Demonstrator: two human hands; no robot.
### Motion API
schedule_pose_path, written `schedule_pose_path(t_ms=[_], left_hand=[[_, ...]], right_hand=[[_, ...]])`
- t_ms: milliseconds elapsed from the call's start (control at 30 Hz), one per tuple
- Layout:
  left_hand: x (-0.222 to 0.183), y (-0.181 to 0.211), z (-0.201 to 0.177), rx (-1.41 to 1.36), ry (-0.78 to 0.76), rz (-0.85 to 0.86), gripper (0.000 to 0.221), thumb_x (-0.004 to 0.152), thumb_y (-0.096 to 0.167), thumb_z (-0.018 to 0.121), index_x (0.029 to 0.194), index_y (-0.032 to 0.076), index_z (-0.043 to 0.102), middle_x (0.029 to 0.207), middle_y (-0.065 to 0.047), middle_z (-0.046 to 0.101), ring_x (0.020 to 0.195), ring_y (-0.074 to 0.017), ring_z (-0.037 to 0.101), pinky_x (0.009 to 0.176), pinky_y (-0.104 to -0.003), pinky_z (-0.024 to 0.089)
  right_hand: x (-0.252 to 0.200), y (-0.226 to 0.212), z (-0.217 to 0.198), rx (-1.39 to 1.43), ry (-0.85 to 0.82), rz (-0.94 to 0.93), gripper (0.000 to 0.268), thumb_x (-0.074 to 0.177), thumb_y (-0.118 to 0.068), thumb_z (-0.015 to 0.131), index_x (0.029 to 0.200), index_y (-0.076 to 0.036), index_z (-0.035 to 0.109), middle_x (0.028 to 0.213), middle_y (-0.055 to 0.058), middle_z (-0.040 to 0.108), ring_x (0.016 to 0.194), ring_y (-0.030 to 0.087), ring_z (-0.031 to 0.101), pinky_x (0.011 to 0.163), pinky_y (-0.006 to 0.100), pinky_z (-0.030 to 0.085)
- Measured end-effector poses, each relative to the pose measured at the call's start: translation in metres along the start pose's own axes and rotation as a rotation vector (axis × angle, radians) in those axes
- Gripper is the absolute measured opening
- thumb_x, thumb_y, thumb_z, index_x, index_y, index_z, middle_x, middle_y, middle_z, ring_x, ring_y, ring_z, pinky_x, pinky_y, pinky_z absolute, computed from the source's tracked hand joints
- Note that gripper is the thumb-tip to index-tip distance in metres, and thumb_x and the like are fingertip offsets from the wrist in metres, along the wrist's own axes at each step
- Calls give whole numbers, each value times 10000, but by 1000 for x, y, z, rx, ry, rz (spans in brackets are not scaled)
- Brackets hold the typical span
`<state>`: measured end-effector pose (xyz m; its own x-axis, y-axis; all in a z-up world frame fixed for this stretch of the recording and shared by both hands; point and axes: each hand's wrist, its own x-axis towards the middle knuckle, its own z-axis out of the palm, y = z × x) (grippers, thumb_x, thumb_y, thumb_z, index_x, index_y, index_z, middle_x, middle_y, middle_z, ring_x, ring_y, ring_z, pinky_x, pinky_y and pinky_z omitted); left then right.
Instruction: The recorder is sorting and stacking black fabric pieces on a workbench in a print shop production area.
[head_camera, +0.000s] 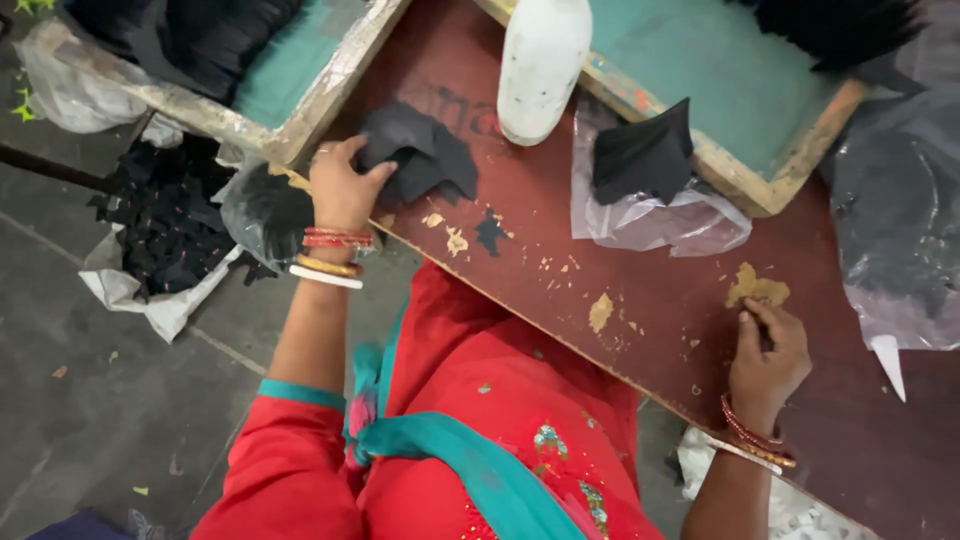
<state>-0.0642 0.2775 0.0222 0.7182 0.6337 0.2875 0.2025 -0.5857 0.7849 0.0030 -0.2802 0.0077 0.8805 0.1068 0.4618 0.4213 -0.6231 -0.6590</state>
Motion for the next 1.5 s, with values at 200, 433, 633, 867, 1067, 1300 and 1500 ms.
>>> schedule_pose_path(t_ms=[200, 433, 633, 867, 1067, 1300, 1500], left_hand=[[-32, 89, 50, 163, -10, 391, 295, 877, 171, 794, 1141, 50, 738, 1138, -160, 707, 1115, -384, 616, 1008, -482, 476], [-38, 147, 223, 27, -283, 687, 756, 788, 311, 822, 1409, -13, 539, 1316, -205, 622, 1189, -415, 617, 1024, -466, 499], [-11, 173, 255, 222, -456, 319, 833, 647, 521, 925, 1239, 74, 546, 1242, -181, 629, 1184, -383, 610, 977, -497, 490], [-36, 146, 261, -104, -671, 466, 663, 813, 306, 864, 1256, 22, 462, 1111, -262, 682, 1071, -468, 648, 891, -517, 514], [-27, 167, 196, -46, -731, 394, 935, 779, 478, 854, 1446, 23, 382, 1282, -287, 613, 1222, -450, 581, 1003, -496, 488], [-46, 118, 221, 279, -421, 521, 1022, 974, 721, 579, 1611, -4, 244, 1645, -241, 337, 1541, -416, 300, 1206, -657, 242], [-94, 174, 185, 475, -668, 468, 938, 888, 718, 560, 1602, 176, 286, 1657, -177, 252, 1492, -407, 238, 1166, -709, 130]], right_hand=[[4, -7, -1, -49, 14, -5, 96, 1034, 5, 716, 1128, 12, 736, 1208, 157, 718, 1142, 288, 692, 1037, 370, 534], [5, 0, 1, -1, 38, 33, 156, 999, -8, 717, 1153, -1, 739, 1163, 158, 713, 1103, 275, 692, 1000, 362, 534], [6, 6, -2, 13, 87, 67, 151, 994, -3, 713, 1143, 1, 735, 1145, 150, 712, 1079, 262, 690, 976, 341, 529], [8, 13, -1, 53, 58, 82, 151, 984, 11, 719, 1134, 1, 728, 1132, 136, 711, 1061, 251, 692, 959, 333, 533], [8, 12, 0, 29, 60, 77, 161, 979, 4, 727, 1140, -4, 731, 1128, 139, 711, 1058, 257, 695, 943, 339, 536], [8, 3, -2, 38, 60, 105, 147, 985, -3, 725, 1132, -11, 730, 1118, 133, 710, 1033, 244, 698, 913, 329, 538], [8, 5, 1, 27, 43, 101, 167, 981, -2, 728, 1147, -13, 738, 1137, 132, 715, 1043, 251, 700, 917, 331, 534]])
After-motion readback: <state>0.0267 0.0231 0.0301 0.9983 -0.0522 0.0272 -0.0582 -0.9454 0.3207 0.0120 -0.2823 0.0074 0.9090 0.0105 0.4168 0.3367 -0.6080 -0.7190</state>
